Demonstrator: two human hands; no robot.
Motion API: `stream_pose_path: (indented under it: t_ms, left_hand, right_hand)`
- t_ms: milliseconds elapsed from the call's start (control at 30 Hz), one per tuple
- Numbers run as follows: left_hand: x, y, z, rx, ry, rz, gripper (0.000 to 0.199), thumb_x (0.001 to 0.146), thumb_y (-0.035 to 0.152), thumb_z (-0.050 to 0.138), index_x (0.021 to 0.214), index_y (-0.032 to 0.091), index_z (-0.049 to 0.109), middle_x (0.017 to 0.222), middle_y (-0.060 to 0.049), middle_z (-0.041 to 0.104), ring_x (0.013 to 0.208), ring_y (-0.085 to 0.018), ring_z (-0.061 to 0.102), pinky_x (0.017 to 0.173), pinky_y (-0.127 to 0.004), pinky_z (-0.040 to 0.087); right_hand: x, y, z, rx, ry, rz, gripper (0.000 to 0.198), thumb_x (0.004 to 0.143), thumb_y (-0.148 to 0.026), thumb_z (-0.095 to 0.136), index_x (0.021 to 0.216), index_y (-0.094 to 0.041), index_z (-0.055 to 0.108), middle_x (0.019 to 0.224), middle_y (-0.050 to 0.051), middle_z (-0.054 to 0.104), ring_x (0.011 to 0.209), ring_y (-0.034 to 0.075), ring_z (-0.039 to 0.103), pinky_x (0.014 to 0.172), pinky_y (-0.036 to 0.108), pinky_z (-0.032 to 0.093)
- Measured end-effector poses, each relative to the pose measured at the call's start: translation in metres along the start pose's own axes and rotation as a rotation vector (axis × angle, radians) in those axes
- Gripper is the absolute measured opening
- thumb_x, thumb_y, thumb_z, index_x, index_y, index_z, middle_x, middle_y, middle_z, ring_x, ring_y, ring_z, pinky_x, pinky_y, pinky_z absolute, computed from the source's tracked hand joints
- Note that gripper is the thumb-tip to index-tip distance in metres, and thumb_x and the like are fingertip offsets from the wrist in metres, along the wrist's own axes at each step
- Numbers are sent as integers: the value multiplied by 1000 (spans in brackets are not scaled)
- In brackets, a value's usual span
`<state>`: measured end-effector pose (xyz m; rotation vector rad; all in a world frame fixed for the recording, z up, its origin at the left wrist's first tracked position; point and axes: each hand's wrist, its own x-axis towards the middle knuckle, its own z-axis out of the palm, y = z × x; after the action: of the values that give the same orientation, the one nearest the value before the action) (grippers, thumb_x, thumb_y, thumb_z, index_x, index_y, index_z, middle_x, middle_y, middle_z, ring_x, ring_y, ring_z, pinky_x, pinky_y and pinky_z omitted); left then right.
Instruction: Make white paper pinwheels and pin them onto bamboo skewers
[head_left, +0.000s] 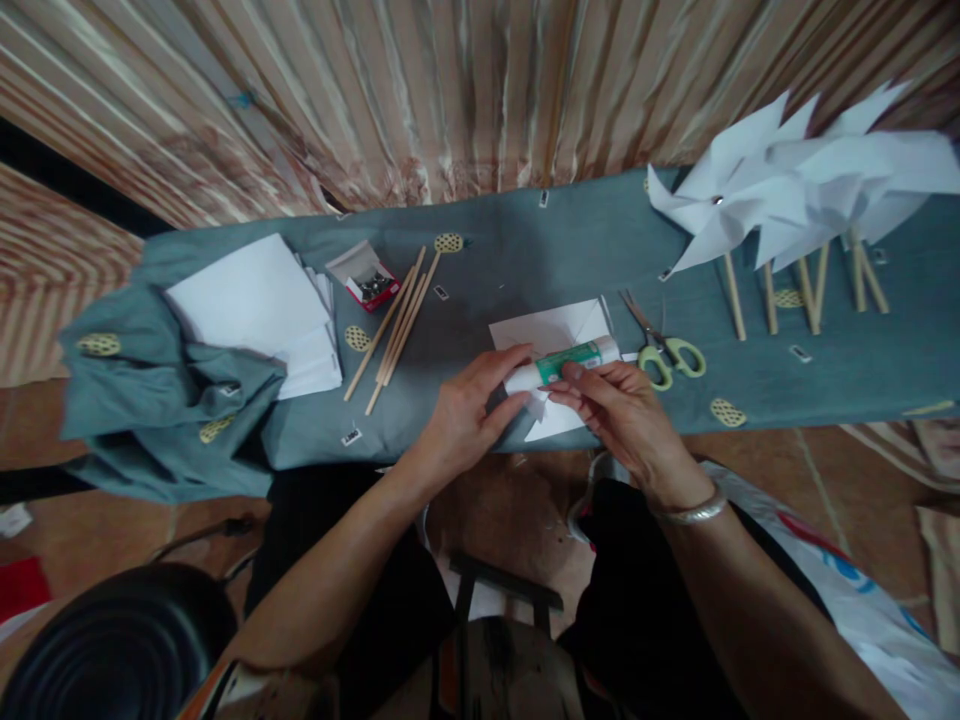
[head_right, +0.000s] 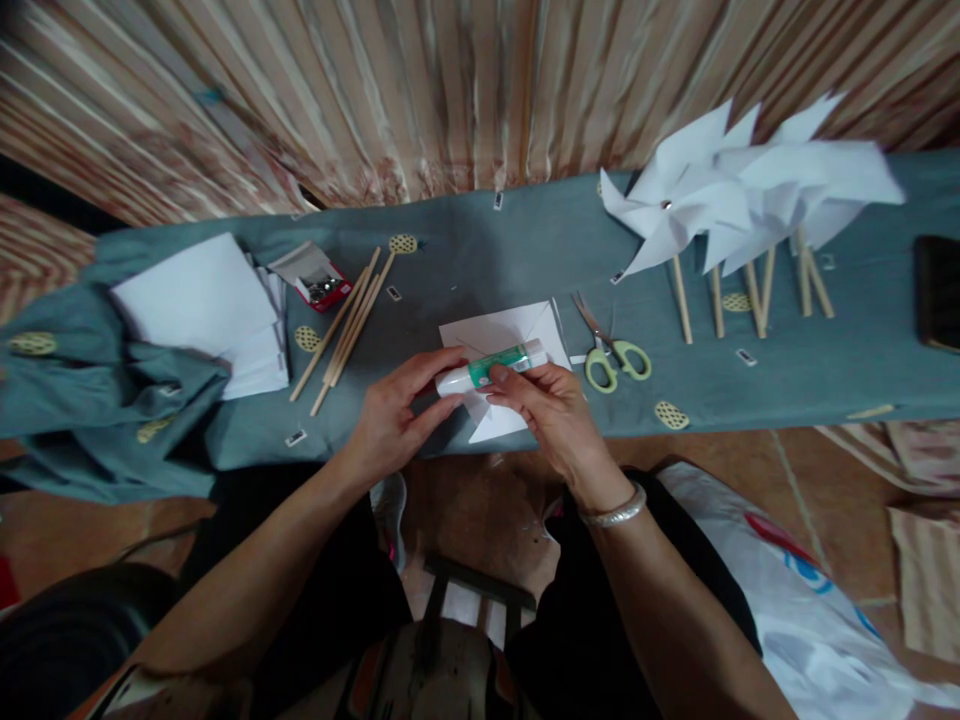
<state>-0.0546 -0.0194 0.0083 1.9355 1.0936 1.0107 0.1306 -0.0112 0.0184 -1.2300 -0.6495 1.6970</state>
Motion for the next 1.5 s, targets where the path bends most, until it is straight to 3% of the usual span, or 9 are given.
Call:
stream_pose_path:
  t_ms: [167, 300, 467, 633, 767, 933, 1100, 1233, 1500]
  left_hand:
    - [-3, 4, -1, 76, 44, 34, 28, 93, 25, 57, 119, 17, 62, 112, -10, 69, 103, -18, 66, 91, -31, 53]
    - [-6, 3, -1, 55, 65, -23, 25, 89, 28, 62, 111, 16, 67, 105, -9, 72, 96, -17, 68, 85, -29, 54]
    - [-10, -12, -10, 17, 170, -241, 28, 84, 35, 67, 105, 17, 70, 97, -7, 73, 82, -17, 68, 72, -27, 53]
    - [-14, -32, -32, 215, 219, -343, 29, 82, 34, 65, 104, 15, 70, 97, -8, 73, 83, -19, 66, 78, -33, 52]
    - [-17, -34, -43, 411, 144, -260, 28, 85, 33, 61, 106, 16, 68, 102, -8, 71, 99, -24, 63, 92, -40, 49]
    - [-16, -17, -36, 599, 126, -42, 44, 84, 32, 64, 126, 21, 58, 135, -10, 57, 125, -29, 49, 106, -49, 40]
    - [-10, -13, -10, 506, -108, 184, 22, 90, 18, 57, 108, 21, 69, 119, -8, 67, 111, -23, 55, 97, -44, 47]
    - [0, -20, 1, 443, -128, 185, 16, 91, 22, 59, 97, 21, 74, 107, -7, 72, 100, -21, 59, 91, -41, 49]
    - [14, -17, 8, 420, -129, 125, 20, 94, 25, 54, 99, 16, 72, 90, -7, 74, 83, -19, 61, 82, -36, 49]
  right_hand:
    - [-2, 10, 7, 31, -13, -16, 27, 57, -39, 89, 68, -19, 74, 68, 0, 74, 62, 11, 70, 68, 24, 60]
    - [-4, 18, 12, -46, -52, -47, 31, 58, -43, 87, 71, -18, 75, 70, 2, 75, 64, 13, 69, 68, 28, 59]
    - [-1, 10, -3, -367, 0, -282, 29, 69, -42, 79, 87, -19, 74, 80, 4, 76, 70, 15, 69, 67, 29, 56]
    - [-6, -2, -34, -804, 142, -525, 25, 85, -35, 61, 102, -19, 71, 89, 7, 75, 74, 18, 69, 72, 35, 55]
    - [-18, 3, -42, -1122, 80, -658, 26, 86, -29, 57, 107, -18, 69, 105, 11, 73, 87, 23, 70, 80, 40, 57]
    - [-25, 10, -42, -1184, 24, -754, 27, 88, -28, 56, 111, -20, 67, 116, 11, 70, 112, 26, 64, 97, 46, 52]
    - [-25, 5, -45, -1167, 93, -721, 25, 88, -26, 55, 109, -21, 68, 115, 10, 71, 105, 25, 68, 94, 44, 54]
    - [-24, 3, -48, -1125, 73, -644, 24, 89, -27, 55, 109, -21, 68, 112, 9, 72, 93, 23, 70, 87, 42, 56]
    - [-19, 3, -52, -1092, 51, -597, 23, 90, -26, 55, 108, -23, 68, 112, 8, 72, 95, 23, 69, 86, 39, 56]
